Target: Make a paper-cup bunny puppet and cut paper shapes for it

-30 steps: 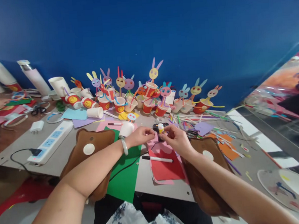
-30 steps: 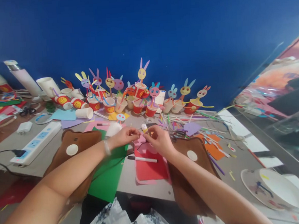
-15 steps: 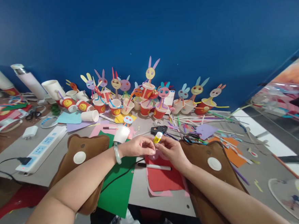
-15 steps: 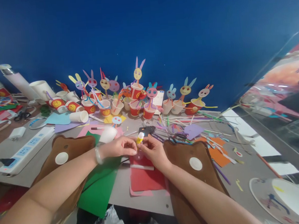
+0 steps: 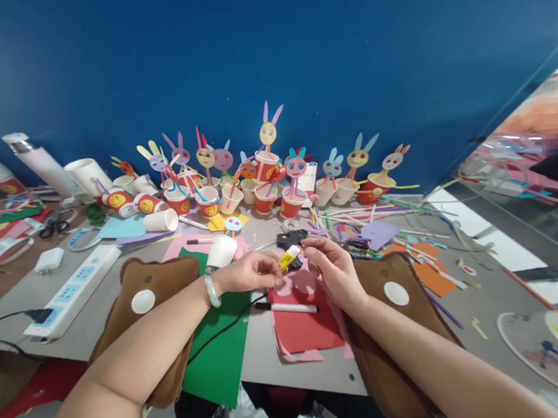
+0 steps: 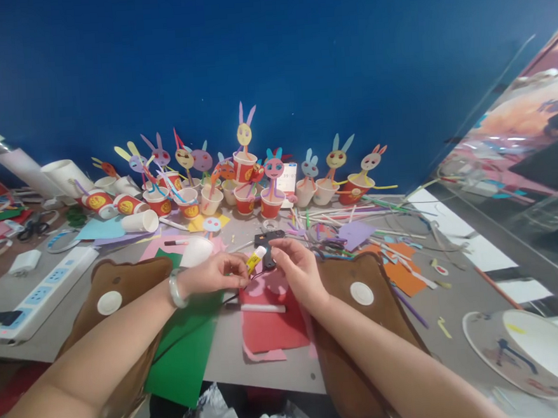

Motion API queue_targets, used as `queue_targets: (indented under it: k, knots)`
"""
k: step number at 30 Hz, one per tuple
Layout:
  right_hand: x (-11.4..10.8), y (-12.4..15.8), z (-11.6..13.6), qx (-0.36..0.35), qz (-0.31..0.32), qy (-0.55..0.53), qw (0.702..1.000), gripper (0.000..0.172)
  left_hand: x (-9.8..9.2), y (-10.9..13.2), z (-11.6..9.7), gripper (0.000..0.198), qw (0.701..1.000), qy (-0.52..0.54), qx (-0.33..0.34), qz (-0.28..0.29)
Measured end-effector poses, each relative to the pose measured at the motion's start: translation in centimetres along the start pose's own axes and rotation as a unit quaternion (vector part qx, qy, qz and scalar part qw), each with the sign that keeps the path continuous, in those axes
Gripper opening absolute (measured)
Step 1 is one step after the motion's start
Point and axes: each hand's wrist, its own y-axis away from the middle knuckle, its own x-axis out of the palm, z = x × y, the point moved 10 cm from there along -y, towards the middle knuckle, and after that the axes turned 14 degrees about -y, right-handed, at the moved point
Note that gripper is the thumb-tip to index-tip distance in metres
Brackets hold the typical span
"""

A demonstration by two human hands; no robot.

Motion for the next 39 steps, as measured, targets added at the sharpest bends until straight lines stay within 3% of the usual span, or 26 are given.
queue_targets:
  k: [16, 28, 34, 39]
  knots:
    - [1.0, 0.0, -0.8, 0.058, 0.017, -0.081, 0.995, 0.030, 0.6, 0.0, 0.0, 0.021, 0.999, -0.009, 0.025, 0.027]
    - [1.7, 0.2, -0.7, 0.050, 0.045, -0.081, 0.995, 0.032, 0.5, -0.1, 0.1, 0.021, 1.000, 0.006, 0.012, 0.026]
    - [0.6, -0.1, 0.1, 0.025, -0.009, -0.114, 0.993, 0.032, 0.2, -0.1, 0.3, 0.017, 1.000, 0.028, 0.006, 0.007]
    - [-0.7, -0.3, -0.1, 0.027, -0.064, -0.124, 0.990, 0.027, -0.6, -0.2, 1.4, 0.016, 0.997, 0.058, -0.040, -0.034]
